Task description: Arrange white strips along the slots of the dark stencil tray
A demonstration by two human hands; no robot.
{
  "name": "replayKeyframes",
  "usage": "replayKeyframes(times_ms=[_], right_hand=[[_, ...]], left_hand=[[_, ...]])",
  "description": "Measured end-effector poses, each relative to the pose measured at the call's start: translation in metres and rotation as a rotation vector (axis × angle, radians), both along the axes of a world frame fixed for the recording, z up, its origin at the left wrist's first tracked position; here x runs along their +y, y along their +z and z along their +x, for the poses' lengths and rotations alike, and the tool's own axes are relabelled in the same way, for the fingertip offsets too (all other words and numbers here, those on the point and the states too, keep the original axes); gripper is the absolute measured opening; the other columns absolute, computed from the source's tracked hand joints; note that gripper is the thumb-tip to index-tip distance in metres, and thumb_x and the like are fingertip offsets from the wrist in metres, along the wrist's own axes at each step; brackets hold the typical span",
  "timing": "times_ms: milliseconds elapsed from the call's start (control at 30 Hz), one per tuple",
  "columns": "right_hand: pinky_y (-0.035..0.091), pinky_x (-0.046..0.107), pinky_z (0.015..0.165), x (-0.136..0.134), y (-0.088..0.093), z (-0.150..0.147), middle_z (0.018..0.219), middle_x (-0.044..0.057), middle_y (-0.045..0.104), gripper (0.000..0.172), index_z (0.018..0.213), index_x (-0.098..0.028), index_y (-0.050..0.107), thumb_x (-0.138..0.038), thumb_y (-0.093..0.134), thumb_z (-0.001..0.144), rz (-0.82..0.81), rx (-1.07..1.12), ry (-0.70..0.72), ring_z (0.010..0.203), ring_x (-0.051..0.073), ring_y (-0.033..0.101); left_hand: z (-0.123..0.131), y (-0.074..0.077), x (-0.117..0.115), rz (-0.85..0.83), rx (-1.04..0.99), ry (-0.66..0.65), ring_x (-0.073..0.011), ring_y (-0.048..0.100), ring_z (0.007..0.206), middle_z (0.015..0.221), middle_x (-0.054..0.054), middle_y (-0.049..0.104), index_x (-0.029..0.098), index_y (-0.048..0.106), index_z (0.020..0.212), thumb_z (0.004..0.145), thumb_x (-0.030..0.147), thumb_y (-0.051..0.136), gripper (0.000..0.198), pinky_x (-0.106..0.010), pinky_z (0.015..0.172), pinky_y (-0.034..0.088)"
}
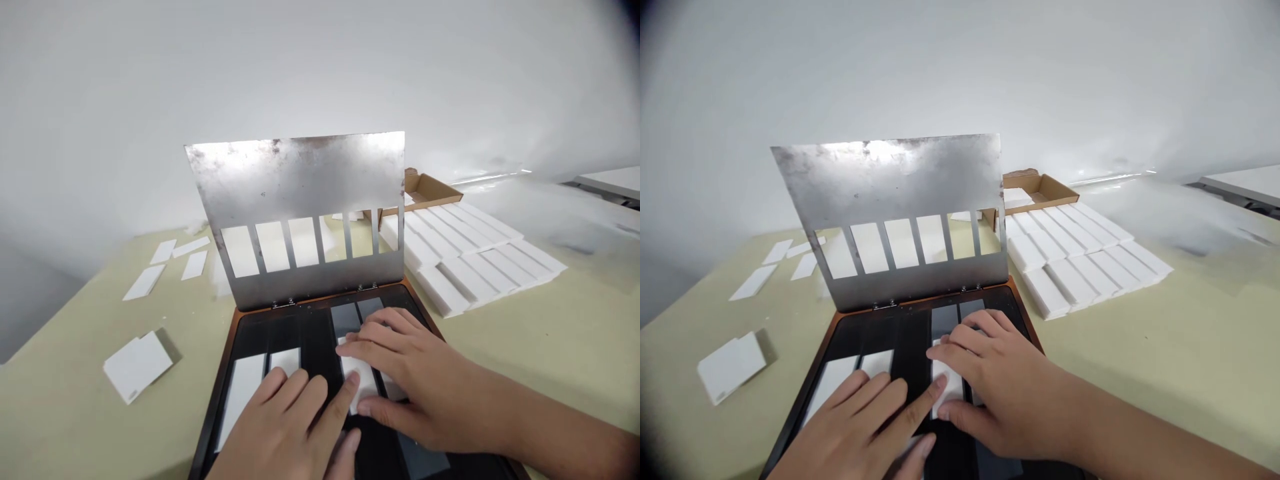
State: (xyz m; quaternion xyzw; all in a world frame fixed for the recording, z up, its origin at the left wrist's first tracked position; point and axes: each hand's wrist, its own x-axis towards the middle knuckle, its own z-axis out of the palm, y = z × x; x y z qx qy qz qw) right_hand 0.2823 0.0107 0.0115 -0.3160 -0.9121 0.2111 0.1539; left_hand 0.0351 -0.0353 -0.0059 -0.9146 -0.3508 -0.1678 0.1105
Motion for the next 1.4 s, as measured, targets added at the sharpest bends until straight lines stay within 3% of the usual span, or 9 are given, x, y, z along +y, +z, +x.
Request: replayKeyframes(times_ms=[200,367,533,767,867,1067,1167,1300,1400], right_hand=[[0.042,0.05,0.108,0.002,-0.002,-0.006,0.129,0.009,0.068,0.033,0.141,-0.024,0.061,-0.03,0.052,0.109,0.033,-0.005,-0.042,0.121,0.03,0.053],[0.042,0.05,0.101,0.005,-0.002,-0.008,0.125,0.007,0.069,0.032,0.139,-0.025,0.062,-0.028,0.047,0.111,0.022,-0.022,-0.045,0.115,0.029,0.052],[0.043,0.05,0.101,0.004,0.0,-0.007,0.124,0.007,0.069,0.033,0.139,-0.024,0.061,-0.026,0.045,0.111,0.041,-0.029,-0.027,0.115,0.028,0.053],[0.032,0.06,0.119,0.007,-0.007,-0.007,0.159,0.011,0.052,0.05,0.151,-0.019,0.056,-0.046,0.051,0.109,0.23,-0.063,-0.232,0.144,0.038,0.036],[0.029,0.062,0.12,0.007,-0.009,-0.007,0.163,0.007,0.049,0.043,0.141,-0.022,0.064,-0.047,0.05,0.11,0.246,-0.095,-0.242,0.149,0.039,0.032],[0.031,0.054,0.116,0.007,-0.008,-0.011,0.125,0.007,0.074,0.026,0.13,-0.023,0.065,-0.026,0.062,0.104,0.191,0.028,-0.196,0.124,0.029,0.055],[0.029,0.054,0.116,0.008,-0.01,-0.012,0.114,0.006,0.076,0.041,0.143,-0.021,0.058,-0.018,0.061,0.102,0.238,0.079,-0.184,0.114,0.026,0.058],[0.024,0.052,0.119,0.009,-0.014,-0.008,0.099,-0.001,0.076,0.018,0.115,-0.027,0.072,-0.019,0.061,0.104,0.323,0.092,-0.092,0.105,0.023,0.06],[0.024,0.051,0.12,0.009,-0.015,-0.004,0.1,-0.001,0.075,0.016,0.11,-0.026,0.073,-0.016,0.064,0.101,0.36,0.052,-0.042,0.101,0.022,0.058]], left_hand=[[0.0,0.002,-0.002,0.033,-0.041,-0.012,-0.0234,0.065,0.078,0.086,-0.004,0.068,0.015,0.07,0.131,0.11,0.028,0.045,0.035,-0.042,0.078,0.044],[0.001,0.004,-0.007,0.046,-0.139,-0.194,-0.0212,0.067,0.092,0.106,0.0,0.077,0.022,0.075,0.114,0.111,0.027,0.054,0.022,-0.043,0.092,0.043],[0.007,0.003,-0.008,-0.054,-0.202,-0.101,-0.0232,0.066,0.103,0.121,0.0,0.078,0.021,0.074,0.125,0.108,0.03,0.058,0.025,-0.044,0.098,0.042],[0.007,0.006,-0.008,-0.115,-0.18,-0.124,-0.0233,0.063,0.101,0.123,0.0,0.078,0.017,0.073,0.127,0.109,0.025,0.054,0.027,-0.043,0.095,0.041],[0.007,0.008,-0.008,-0.097,-0.184,-0.115,-0.0229,0.062,0.1,0.125,0.0,0.077,0.016,0.073,0.126,0.109,0.028,0.057,0.027,-0.043,0.095,0.04],[0.008,0.009,-0.008,-0.112,-0.18,-0.104,-0.0228,0.061,0.1,0.127,0.001,0.076,0.016,0.072,0.128,0.109,0.03,0.057,0.028,-0.043,0.096,0.039],[0.006,0.008,-0.008,-0.11,-0.182,-0.115,-0.0226,0.06,0.1,0.129,0.002,0.076,0.017,0.072,0.128,0.108,0.031,0.058,0.028,-0.043,0.097,0.038],[0.005,0.007,-0.009,-0.123,-0.181,-0.117,-0.023,0.06,0.1,0.127,0.001,0.076,0.016,0.072,0.128,0.108,0.03,0.057,0.029,-0.044,0.097,0.038],[0.006,0.007,-0.01,-0.131,-0.185,-0.109,-0.023,0.06,0.101,0.127,0.001,0.076,0.016,0.072,0.129,0.108,0.029,0.057,0.028,-0.043,0.097,0.038]])
